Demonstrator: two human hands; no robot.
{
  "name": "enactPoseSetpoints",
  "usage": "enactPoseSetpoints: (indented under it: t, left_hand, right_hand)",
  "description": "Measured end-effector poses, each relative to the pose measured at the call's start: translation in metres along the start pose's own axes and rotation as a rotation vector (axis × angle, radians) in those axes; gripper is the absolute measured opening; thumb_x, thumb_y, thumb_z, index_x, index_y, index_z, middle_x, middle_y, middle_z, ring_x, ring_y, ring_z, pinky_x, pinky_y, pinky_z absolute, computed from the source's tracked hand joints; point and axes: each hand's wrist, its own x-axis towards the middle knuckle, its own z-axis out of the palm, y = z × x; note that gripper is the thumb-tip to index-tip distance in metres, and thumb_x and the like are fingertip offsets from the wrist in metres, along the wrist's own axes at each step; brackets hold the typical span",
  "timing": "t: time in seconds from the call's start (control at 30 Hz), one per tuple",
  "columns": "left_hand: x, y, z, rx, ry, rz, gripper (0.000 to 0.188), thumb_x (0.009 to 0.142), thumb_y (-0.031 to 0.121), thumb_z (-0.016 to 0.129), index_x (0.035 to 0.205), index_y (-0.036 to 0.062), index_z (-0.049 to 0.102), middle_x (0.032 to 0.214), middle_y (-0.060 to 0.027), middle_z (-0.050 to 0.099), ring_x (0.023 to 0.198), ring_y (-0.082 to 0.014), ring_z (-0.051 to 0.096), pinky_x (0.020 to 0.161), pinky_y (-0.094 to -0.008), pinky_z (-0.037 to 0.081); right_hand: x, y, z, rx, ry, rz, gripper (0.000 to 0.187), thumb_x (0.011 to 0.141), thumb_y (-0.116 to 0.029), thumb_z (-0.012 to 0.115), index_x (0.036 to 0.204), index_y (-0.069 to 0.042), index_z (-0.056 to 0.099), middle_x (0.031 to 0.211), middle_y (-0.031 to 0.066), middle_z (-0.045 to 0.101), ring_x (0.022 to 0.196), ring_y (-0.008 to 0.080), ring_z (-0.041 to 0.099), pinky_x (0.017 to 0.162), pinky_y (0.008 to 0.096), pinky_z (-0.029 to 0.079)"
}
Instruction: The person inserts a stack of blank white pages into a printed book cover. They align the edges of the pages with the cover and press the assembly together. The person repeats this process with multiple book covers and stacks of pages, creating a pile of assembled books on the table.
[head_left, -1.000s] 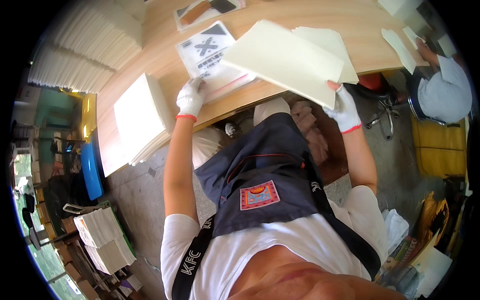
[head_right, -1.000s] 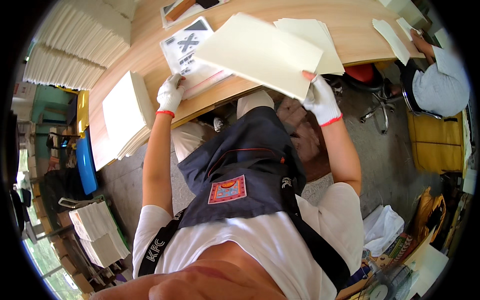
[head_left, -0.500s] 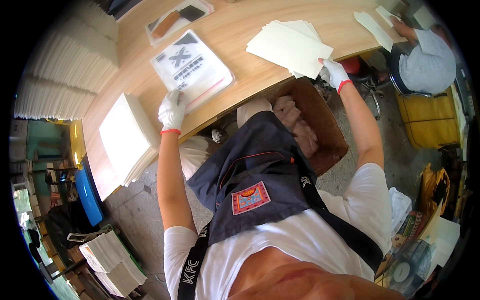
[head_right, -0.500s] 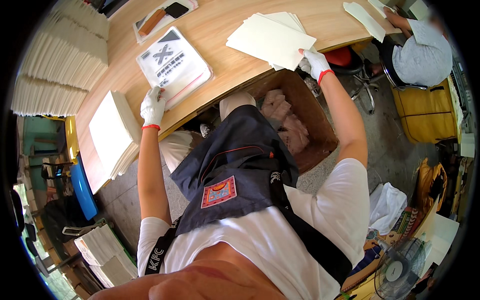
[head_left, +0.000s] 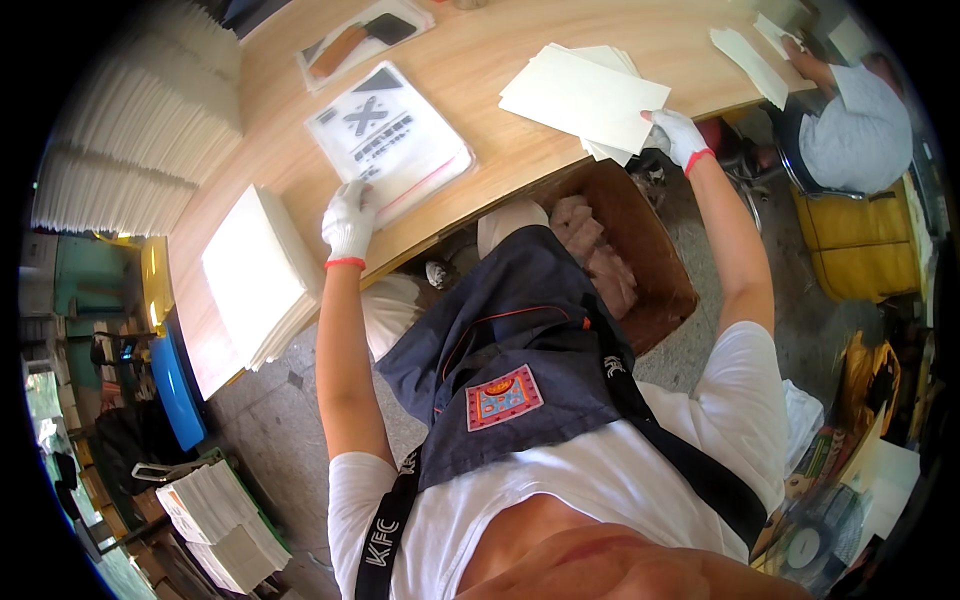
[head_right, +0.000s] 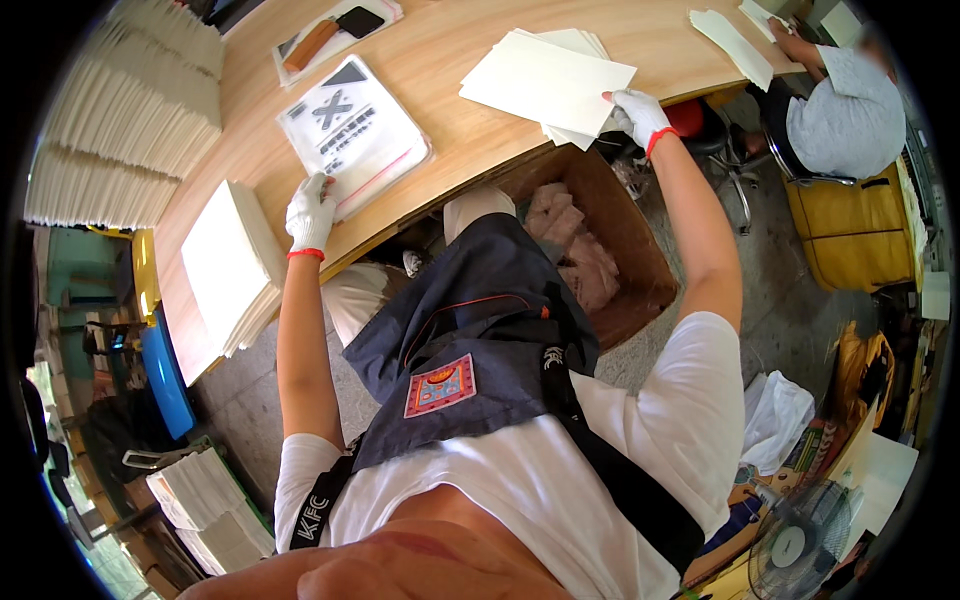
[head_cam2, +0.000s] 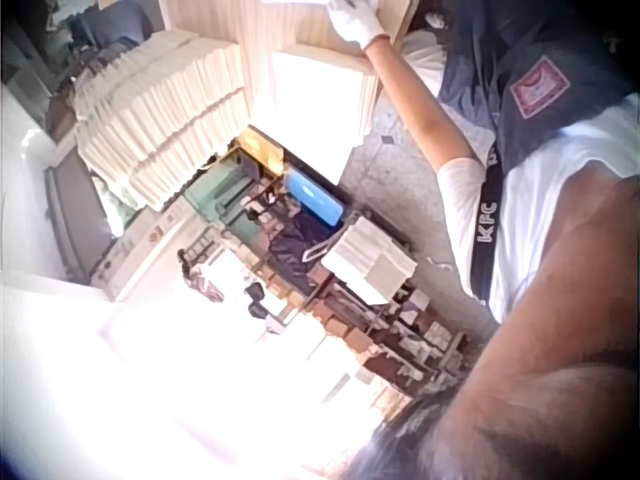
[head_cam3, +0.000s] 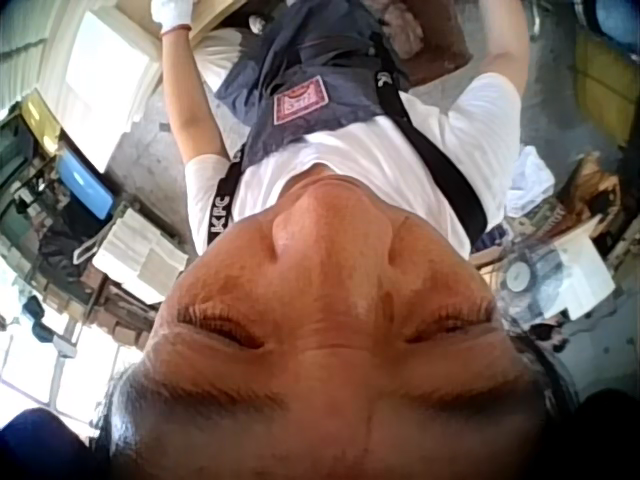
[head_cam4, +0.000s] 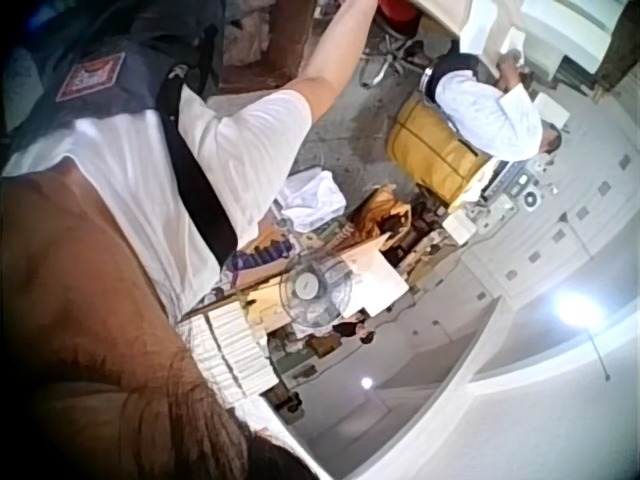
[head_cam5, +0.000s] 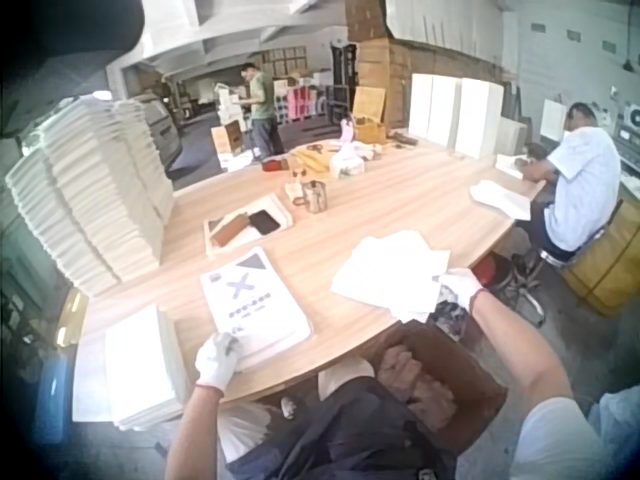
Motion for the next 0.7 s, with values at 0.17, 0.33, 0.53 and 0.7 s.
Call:
enactPoseSetpoints:
  t: [0.17, 0.33, 0.53, 0.7]
  left_hand:
    - [0.003, 0.008, 0.000, -0.047, 0.038, 0.070, 0.023, 0.074, 0.011, 0.052, 0.095, 0.0130, 0.062, 0.095, -0.0081, 0.062, 0.089, -0.0284, 0.060, 0.076, -0.0379, 0.047]
    - [-0.006, -0.012, 0.008, -0.038, 0.120, 0.070, 0.024, 0.071, 0.007, 0.052, 0.092, 0.0127, 0.061, 0.090, -0.0089, 0.062, 0.084, -0.0286, 0.060, 0.071, -0.0390, 0.047]
    - [-0.004, -0.009, 0.010, -0.025, 0.195, 0.096, 0.022, 0.071, 0.006, 0.053, 0.089, 0.0149, 0.061, 0.087, -0.0092, 0.061, 0.082, -0.0303, 0.060, 0.070, -0.0409, 0.048]
    - [-0.006, -0.004, 0.004, -0.086, 0.187, 0.095, 0.020, 0.072, 0.005, 0.054, 0.088, 0.0135, 0.061, 0.088, -0.0080, 0.061, 0.085, -0.0296, 0.059, 0.070, -0.0407, 0.048]
  right_hand:
    - [0.006, -0.005, -0.001, 0.337, 0.004, 0.159, 0.009, 0.083, -0.012, 0.058, 0.090, -0.010, 0.052, 0.074, -0.0013, 0.051, 0.050, 0.0046, 0.044, 0.035, 0.0149, 0.033]
    - [-0.062, -0.035, 0.069, 0.449, 0.013, 0.034, 0.019, 0.087, -0.008, 0.049, 0.105, -0.003, 0.051, 0.091, 0.0095, 0.059, 0.065, 0.0137, 0.060, 0.051, 0.0222, 0.050]
    - [-0.143, 0.005, 0.117, 0.437, -0.611, 0.166, 0.042, 0.079, -0.008, 0.056, 0.119, 0.003, 0.048, 0.111, 0.0126, 0.060, 0.102, 0.0229, 0.059, 0.088, 0.0339, 0.049]
    - [-0.158, 0.064, 0.144, 0.609, -0.577, 0.212, 0.043, 0.080, -0.008, 0.055, 0.122, 0.000, 0.047, 0.112, 0.0106, 0.059, 0.100, 0.0207, 0.060, 0.084, 0.0303, 0.050]
